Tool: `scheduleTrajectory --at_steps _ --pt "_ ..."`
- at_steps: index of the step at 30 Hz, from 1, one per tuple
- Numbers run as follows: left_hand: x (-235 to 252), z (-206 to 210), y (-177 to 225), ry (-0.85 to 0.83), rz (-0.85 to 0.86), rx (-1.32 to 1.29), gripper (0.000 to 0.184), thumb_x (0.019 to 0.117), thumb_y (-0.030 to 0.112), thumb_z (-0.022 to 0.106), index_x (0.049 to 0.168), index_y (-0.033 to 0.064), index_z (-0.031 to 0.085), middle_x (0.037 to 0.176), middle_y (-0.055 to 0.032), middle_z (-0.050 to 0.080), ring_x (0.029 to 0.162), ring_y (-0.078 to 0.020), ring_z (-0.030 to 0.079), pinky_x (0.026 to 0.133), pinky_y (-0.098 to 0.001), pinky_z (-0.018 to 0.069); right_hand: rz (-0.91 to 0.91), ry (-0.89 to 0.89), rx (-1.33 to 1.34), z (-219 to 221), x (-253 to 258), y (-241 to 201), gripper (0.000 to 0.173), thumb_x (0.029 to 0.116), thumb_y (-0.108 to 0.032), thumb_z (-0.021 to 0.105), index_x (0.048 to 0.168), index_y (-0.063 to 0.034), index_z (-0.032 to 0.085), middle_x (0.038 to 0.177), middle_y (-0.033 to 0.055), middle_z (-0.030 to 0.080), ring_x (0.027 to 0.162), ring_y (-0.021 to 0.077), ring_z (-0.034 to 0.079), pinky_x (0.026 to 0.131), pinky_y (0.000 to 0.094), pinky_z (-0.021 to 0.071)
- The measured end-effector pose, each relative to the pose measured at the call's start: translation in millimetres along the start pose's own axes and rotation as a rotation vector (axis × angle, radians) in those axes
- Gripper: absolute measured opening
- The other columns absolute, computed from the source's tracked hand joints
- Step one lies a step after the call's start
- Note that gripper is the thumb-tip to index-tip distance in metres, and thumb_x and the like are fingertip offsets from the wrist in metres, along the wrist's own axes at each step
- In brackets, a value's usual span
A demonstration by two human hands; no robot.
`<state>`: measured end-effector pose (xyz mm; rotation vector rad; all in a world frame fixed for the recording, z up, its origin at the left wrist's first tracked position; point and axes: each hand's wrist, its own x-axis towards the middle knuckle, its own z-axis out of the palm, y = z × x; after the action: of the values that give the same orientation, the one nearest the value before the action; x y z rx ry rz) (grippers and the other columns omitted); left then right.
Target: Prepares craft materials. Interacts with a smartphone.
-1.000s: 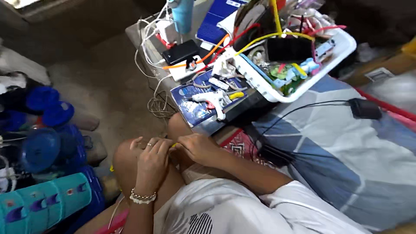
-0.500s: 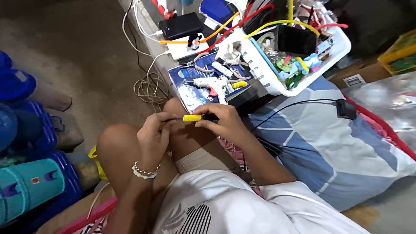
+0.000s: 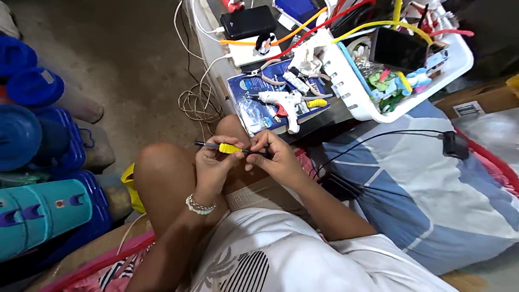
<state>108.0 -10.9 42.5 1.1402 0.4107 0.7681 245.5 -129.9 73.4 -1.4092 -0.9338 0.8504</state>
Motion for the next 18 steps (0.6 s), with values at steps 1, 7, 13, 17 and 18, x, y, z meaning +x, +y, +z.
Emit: scheduleTrajectory --at_steps 1,7,13,17,18 --pt "-0.1 0.7 -0.7 0.016 0.014 0.003 0.030 0.0827 0.010 0.084 0.110 0.0145 0.072 0.100 0.0004 0.076 0.089 -0.0092 0.073 0.079 -0.0253 0.0616 0.006 0.009 0.013 -2.0 -2.6 1.1 0.019 0.0950 -0.012 0.072 0.102 -0.0022 0.057 0.096 0.0067 0.065 0.071 0.0090 0.067 0.062 0.0227 0.0592" --pt "17.7 -10.2 12.7 0.138 0.045 0.091 0.026 0.0919 0.016 0.076 0.116 0.0187 0.068 0.106 0.0067 0.074 0.091 -0.0046 0.070 0.080 -0.0222 0.0591 0.083 0.116 0.050 -34.3 -27.0 11.8 0.015 0.0980 -0.010 0.067 0.104 -0.0026 0.056 0.094 0.0036 0.066 0.073 0.0081 0.068 0.067 0.0238 0.0602" --pt "59.3 16.2 28.2 -0.156 0.085 0.683 0.045 0.0992 0.015 0.066 0.139 0.0023 0.048 0.109 -0.0028 0.070 0.094 -0.0076 0.070 0.083 -0.0276 0.0600 0.178 0.248 0.197 -84.9 -68.2 24.2 0.024 0.1065 -0.013 0.048 0.123 -0.0023 0.062 0.105 -0.0017 0.067 0.086 0.0038 0.064 0.082 0.0231 0.0557" --pt "90.3 86.3 18.5 -0.605 0.227 1.046 0.039 0.0995 0.018 0.065 0.134 0.0032 0.056 0.115 -0.0140 0.066 0.095 -0.0237 0.068 0.083 -0.0439 0.0584 0.233 0.447 0.464 -105.7 -86.7 20.7 0.018 0.1055 -0.012 0.049 0.114 -0.0079 0.065 0.105 -0.0028 0.069 0.093 0.0043 0.064 0.088 0.0223 0.0539" --pt "95.8 107.1 16.0 -0.673 0.224 1.145 0.037 0.1001 0.019 0.065 0.133 0.0049 0.058 0.118 -0.0163 0.063 0.096 -0.0284 0.067 0.083 -0.0481 0.0583 0.235 0.488 0.514 -110.1 -89.4 20.9 0.017 0.1056 -0.012 0.049 0.113 -0.0085 0.064 0.104 -0.0021 0.068 0.092 0.0046 0.064 0.085 0.0216 0.0545"
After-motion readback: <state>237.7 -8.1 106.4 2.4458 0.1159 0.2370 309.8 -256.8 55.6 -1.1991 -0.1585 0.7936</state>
